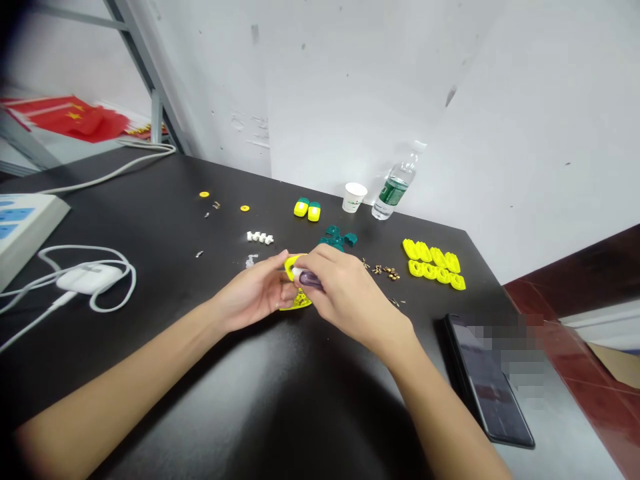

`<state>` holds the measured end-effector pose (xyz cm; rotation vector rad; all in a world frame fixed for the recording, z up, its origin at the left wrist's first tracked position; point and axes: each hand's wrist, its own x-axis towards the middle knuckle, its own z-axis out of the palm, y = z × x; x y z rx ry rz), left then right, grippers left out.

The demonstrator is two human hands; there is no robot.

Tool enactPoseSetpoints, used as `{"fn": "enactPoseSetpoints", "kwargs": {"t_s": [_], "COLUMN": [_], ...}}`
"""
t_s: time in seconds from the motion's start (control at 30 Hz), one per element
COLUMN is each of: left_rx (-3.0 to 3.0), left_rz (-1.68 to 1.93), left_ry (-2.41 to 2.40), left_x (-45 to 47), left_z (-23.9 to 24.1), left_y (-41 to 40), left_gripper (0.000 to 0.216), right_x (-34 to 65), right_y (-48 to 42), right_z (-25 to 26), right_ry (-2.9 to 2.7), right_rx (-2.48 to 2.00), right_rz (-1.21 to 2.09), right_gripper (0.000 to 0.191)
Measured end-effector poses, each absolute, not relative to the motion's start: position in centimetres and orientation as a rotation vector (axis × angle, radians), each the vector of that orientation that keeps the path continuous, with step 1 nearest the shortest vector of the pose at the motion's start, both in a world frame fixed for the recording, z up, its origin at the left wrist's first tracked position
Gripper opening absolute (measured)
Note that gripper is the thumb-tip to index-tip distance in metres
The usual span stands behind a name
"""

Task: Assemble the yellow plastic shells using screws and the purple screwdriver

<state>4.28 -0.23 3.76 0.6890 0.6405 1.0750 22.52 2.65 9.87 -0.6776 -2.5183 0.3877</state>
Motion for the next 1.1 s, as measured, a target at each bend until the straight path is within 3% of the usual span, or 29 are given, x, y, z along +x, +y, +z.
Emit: {"fn": "enactPoseSetpoints", "kwargs": {"t_s": [0.3,0.6,0.77,1.0,1.1], "left_rx": [0.746,1.093,1.174,1.288,1.420], "left_rz": [1.037,1.097,1.120,1.137,1.159], "left_ry": [0.595,0.689,0.639,0.646,0.730], "left_x": [4.0,4.4,4.0,3.7,3.7], "left_z": [3.9,4.0,3.6,3.9,4.3], "left_y": [-0.4,-0.9,-0.9,-1.0,-1.3], "left_gripper": [0.039,0.037,0.038,0.036,0.032], "right_x": [22.7,22.3,22.2,22.0,22.3], "right_y": [3.1,3.9,4.2,3.8,4.2], "right_z": [8.8,8.9,8.6,8.9,8.9], "right_ry": [-2.571,-2.223,-2.058,-2.084,-2.061], "right_rx": [-0.639,-0.716,-0.627,-0.672,-0.786], "right_rz": [0.198,0.902,1.062,1.021,1.203], "right_gripper": [0.033,0.006,0.011,0.011,0.025]}}
